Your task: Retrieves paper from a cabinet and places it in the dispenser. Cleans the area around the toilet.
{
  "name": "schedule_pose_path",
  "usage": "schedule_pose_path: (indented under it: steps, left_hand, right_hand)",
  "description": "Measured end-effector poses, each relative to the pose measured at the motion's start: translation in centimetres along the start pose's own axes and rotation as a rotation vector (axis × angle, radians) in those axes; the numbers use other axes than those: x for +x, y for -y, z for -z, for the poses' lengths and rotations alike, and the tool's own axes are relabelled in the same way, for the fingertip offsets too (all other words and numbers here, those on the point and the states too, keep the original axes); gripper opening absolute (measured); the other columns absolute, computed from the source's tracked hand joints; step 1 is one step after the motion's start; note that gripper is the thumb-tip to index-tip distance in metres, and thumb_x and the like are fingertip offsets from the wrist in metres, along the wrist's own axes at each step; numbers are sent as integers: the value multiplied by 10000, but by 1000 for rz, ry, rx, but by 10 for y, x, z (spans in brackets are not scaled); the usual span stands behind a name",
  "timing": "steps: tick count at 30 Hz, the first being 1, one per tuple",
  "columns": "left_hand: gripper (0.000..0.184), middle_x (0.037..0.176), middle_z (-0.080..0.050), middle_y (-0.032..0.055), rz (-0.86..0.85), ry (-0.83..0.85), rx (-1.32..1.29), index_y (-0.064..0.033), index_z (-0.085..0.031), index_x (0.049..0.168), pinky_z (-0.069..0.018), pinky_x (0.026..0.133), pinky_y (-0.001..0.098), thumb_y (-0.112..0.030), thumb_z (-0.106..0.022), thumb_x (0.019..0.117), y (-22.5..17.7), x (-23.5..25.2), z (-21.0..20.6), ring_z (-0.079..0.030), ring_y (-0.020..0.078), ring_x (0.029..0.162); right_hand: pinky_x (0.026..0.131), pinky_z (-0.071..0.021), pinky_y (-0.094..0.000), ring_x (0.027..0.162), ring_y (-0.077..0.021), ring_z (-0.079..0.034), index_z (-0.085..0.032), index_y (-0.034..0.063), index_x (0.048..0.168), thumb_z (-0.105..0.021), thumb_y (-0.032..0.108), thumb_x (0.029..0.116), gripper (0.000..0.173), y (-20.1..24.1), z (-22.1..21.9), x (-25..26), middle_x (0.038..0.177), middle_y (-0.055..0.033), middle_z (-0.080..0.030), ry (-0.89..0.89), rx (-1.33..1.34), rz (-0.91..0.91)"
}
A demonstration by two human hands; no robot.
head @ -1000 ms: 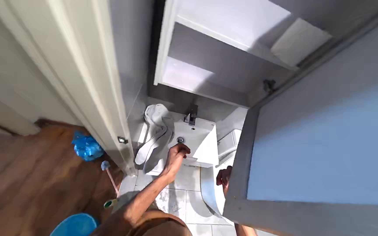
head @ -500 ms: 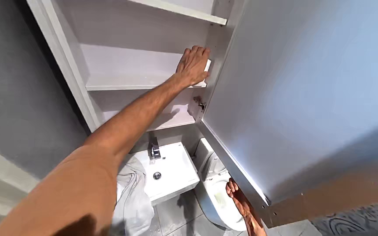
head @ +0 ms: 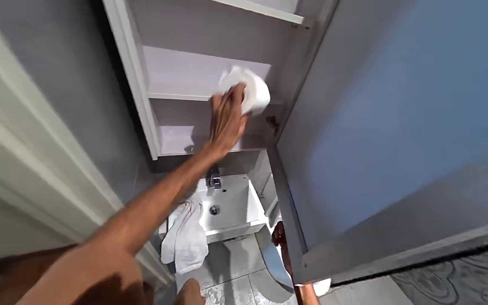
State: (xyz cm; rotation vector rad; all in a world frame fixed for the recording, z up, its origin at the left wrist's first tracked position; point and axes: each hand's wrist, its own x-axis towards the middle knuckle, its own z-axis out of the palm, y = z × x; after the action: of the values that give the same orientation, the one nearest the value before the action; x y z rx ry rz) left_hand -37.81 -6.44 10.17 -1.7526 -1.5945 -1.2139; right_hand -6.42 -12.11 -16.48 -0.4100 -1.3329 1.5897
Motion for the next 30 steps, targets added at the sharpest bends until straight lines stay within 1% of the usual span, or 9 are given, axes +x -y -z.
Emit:
schedule_pose_path:
  steps: [3, 6, 8, 11, 15, 19, 22, 27, 30]
  left_hand:
    - [796, 1358, -606, 209, 466, -61, -202, -2, -358, 1531, -421, 1122, 544, -348, -753, 932, -1, -191, 45, -557, 341, 1285]
    - [861, 1294, -592, 286, 944, -71, -341, 106, -326, 1497, -503, 1052, 472, -258, -791, 871, -8, -366, 59, -602, 332, 1200]
    - [821, 1202, -637, 250, 1233, -49, -365, 73, -346, 1494, -549, 961, 478, -226, -784, 867, -19, -448, 75, -649, 295, 1082]
    - [593, 1192, -645, 225, 1675, -144, -607, 14, -446, 1436, -578, 892, 477, -192, -718, 951, -31, -504, 100, -666, 278, 1032]
    - [411, 1230, -682, 160, 1847, -397, -1058, -12, -536, 1386, -572, 962, 450, -291, -497, 1086, -31, -509, 122, -678, 243, 1112]
    - [447, 1269, -663, 168, 1758, -293, -1150, -33, -469, 1448, -573, 971, 473, -308, -465, 1096, -30, -468, 127, -668, 264, 1147]
    - [401, 1255, -653, 148, 1586, -231, -1148, -30, -454, 1444, -567, 980, 436, -210, -474, 1086, -25, -422, 127, -661, 230, 1135]
    - [428, 1341, -626, 61, 1287, -149, -1205, -127, -425, 1481, -511, 1082, 399, -257, -509, 1082, -32, -360, 138, -625, 174, 1223]
    - [434, 1341, -615, 54, 1208, -84, -1231, -123, -383, 1491, -515, 1081, 396, -259, -479, 1089, -38, -340, 136, -625, 169, 1222]
  right_hand:
    - [607, -548, -220, 639, -48, -634, -622, 142, 886, -378, 379, 1074, 388, -21, -49, 11, 723, 59, -645, 6, -64, -115]
    - [514, -528, -260, 533, -70, -582, -623, 77, 884, -209, 309, 1091, 517, -41, -109, 44, 631, 31, -619, -13, -278, -274]
    - [476, -500, -278, 489, -103, -555, -608, 38, 886, -156, 356, 1114, 598, -60, -145, 85, 606, 0, -597, 148, -260, -364]
    - [486, -479, -261, 500, -99, -536, -601, 41, 895, -187, 433, 1130, 616, -94, -188, 145, 627, -5, -584, 214, -243, -399]
    - [442, -395, -247, 461, -85, -459, -597, 109, 917, -180, 597, 1094, 666, -118, -215, 188, 609, 2, -536, 176, -313, -417]
    - [448, -440, -242, 493, -86, -520, -592, 68, 943, -261, 425, 1132, 522, -122, -219, 247, 660, 1, -595, 200, -301, -522]
    - [475, -480, -245, 527, -96, -567, -614, 69, 1008, -341, 414, 1126, 455, -112, -218, 267, 723, -10, -636, 197, -427, -551]
    - [634, -584, -338, 822, -188, -713, -567, 81, 1288, -414, 309, 1108, 328, -91, -178, 190, 1111, -72, -731, 356, -439, -393]
    - [667, -584, -309, 888, -137, -694, -588, 101, 1273, -240, 427, 1113, 503, -53, -143, 103, 1127, -27, -713, 490, -238, -396]
